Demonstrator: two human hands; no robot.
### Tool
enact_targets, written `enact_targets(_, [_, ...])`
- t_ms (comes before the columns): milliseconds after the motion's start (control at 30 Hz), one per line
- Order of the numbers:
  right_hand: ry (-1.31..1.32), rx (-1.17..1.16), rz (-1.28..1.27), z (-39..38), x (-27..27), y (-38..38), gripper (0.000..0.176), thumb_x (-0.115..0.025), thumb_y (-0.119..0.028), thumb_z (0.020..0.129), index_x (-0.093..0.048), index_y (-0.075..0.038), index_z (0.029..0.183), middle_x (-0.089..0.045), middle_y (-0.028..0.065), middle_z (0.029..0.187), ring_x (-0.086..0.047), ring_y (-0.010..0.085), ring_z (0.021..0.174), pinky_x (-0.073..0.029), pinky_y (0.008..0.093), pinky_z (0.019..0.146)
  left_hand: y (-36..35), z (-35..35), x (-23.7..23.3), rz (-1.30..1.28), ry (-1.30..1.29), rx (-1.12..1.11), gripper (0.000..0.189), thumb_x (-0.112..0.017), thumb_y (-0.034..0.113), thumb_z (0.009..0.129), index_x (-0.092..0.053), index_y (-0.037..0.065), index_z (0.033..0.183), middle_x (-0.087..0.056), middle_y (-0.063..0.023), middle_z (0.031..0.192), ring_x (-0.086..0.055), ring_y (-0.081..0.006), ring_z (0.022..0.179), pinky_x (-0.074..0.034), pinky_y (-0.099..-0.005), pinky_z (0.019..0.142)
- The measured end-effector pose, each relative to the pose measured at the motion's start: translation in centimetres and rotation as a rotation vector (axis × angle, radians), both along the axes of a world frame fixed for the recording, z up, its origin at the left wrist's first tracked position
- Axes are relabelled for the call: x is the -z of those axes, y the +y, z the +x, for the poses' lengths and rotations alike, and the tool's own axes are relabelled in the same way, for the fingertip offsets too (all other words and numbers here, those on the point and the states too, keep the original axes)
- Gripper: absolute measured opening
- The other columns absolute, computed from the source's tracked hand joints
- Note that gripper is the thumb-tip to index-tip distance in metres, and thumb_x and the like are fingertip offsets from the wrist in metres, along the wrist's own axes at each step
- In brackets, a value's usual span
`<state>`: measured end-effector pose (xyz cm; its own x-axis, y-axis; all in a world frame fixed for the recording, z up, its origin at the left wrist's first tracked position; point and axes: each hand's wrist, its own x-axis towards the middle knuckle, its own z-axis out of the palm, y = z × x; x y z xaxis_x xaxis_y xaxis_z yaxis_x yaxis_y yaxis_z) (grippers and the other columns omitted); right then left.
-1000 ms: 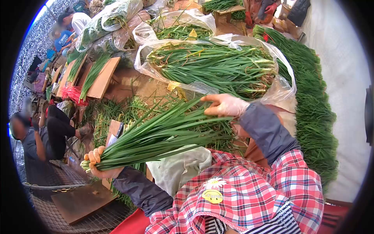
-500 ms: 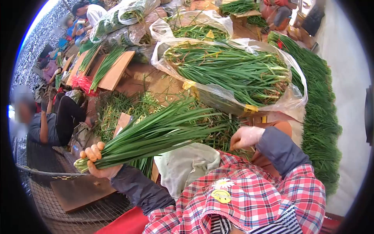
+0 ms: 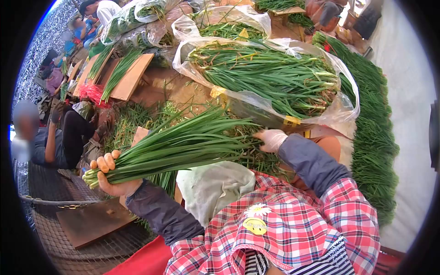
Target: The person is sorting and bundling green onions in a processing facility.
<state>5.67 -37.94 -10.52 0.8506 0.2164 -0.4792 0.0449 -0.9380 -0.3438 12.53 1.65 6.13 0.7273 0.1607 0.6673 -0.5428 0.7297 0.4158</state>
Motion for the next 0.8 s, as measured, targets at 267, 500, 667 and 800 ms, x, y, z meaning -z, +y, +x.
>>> enact_targets(267, [0.345,0.134,0.298,-2.3,-4.8,-1.7,0.032,-0.059,-0.035,0.079,-0.071,-0.007,0.089,-0.069,0.0100,0.089,-0.065,0.0228,0.082,-0.049,0.0333,0.074,3.0,0.7,2.5,-0.058,0.211,-0.285,0.028,-0.048,0.019,0.087,-0.051,0.004,0.111,-0.053,-0.0027,0.086,-0.051,-0.0171,0.082,-0.042,-0.0404,0.088])
enact_targets(500, [1.038,0.029,1.525,-3.6,-8.9,9.5,0.085,-0.053,-0.064,0.079,-0.040,-0.001,0.135,-0.060,0.0187,0.116,-0.061,0.0234,0.097,-0.047,0.0345,0.084,-9.0,-4.2,-3.6,0.324,0.587,-0.436,0.007,-0.058,0.007,0.080,-0.061,0.008,0.086,-0.062,-0.0061,0.080,-0.057,-0.0199,0.083,-0.041,-0.0360,0.088])
enact_targets(667, [1.340,0.195,1.974,-1.2,-11.8,13.0,0.066,-0.055,-0.040,0.087,-0.030,-0.008,0.140,-0.051,0.0169,0.127,-0.052,0.0297,0.114,-0.040,0.0466,0.098,-13.3,-6.7,-0.4,0.948,-0.531,-0.295,0.029,-0.062,0.016,0.066,-0.064,0.005,0.093,-0.063,-0.0072,0.087,-0.061,-0.0253,0.088,-0.047,-0.0432,0.087])
enact_targets(800, [1.375,0.451,2.034,0.2,-14.0,14.1,0.077,-0.067,-0.025,0.080,-0.025,-0.009,0.141,-0.055,0.0128,0.118,-0.056,0.0283,0.105,-0.041,0.0496,0.097,-12.2,-9.3,0.3,1.210,-0.621,-0.328,0.037,-0.055,0.017,0.054,-0.058,0.007,0.089,-0.061,-0.0054,0.091,-0.059,-0.0252,0.093,-0.040,-0.0457,0.096])
